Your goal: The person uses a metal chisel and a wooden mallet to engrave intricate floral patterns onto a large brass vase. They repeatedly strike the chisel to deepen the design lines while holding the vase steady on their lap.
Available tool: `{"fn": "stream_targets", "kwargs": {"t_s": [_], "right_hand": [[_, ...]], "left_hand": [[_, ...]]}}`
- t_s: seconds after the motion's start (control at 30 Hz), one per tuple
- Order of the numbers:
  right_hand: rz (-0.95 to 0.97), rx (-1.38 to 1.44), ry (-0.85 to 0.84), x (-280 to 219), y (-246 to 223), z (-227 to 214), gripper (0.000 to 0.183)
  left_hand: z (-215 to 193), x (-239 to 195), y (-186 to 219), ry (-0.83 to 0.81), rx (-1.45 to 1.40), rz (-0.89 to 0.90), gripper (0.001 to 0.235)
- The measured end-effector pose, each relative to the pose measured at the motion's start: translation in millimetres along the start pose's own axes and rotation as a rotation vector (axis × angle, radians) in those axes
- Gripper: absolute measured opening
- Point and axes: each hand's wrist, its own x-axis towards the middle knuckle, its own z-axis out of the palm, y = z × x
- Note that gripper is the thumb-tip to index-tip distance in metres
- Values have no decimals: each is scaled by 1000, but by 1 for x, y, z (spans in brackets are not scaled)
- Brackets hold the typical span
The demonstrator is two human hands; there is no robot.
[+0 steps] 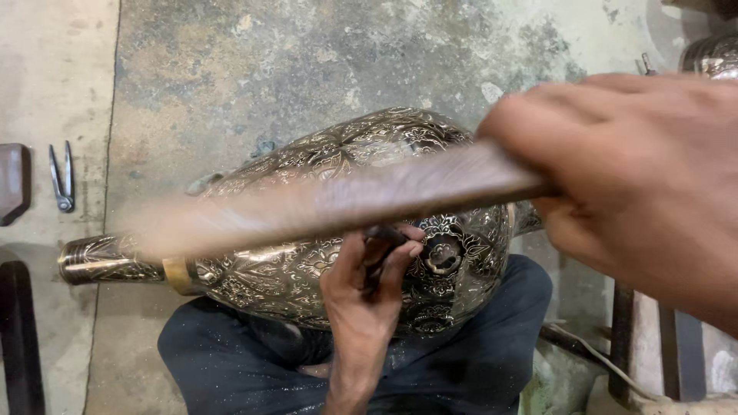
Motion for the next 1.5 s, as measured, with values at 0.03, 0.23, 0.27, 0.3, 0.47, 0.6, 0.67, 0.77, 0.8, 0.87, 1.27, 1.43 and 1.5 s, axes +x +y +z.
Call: {"fn": "stream_targets", "kwargs": {"t_s": [0.03,0.23,0.27,0.3,0.47,0.6,0.67,0.77,0.8,0.87,1.27,1.43,1.5], "right_hand": [[151,60,-277,-5,-1,1,24],[162,108,-349,-19,13,48,14],[193,130,-379,-21,18,58,12],[181,128,-398,-24,21,67,19],[171,233,-355,-28,30,88,41],[224,280,-348,-28,25,87,46],[148,324,-172,-28,22,87,60],[119,252,-157,-29,21,90,70],[83,282,-91,-30,22,89,65],[13,343,40,-31,24,86,54],[-181,692,257,-15,1,24,49],[-154,357,27,-20,-6,23,62],[-220,344,115,-23,-7,23,64]], "left_hand": [[0,2,1,-7,-19,1,3],[-4,-2,18,123,-307,-141,22],[-4,-5,21,186,-314,-135,27],[-4,-7,23,249,-320,-129,32],[2,-13,25,281,-326,-159,38],[6,-14,23,284,-342,-139,39],[5,-15,23,271,-281,-140,38],[5,-17,22,267,-257,-167,37],[6,-18,23,270,-259,-179,37],[6,-17,22,266,-248,-151,37],[5,-19,15,290,-26,-11,14],[9,-26,7,370,-2,-71,17],[10,-31,4,398,-57,-84,16]]}}
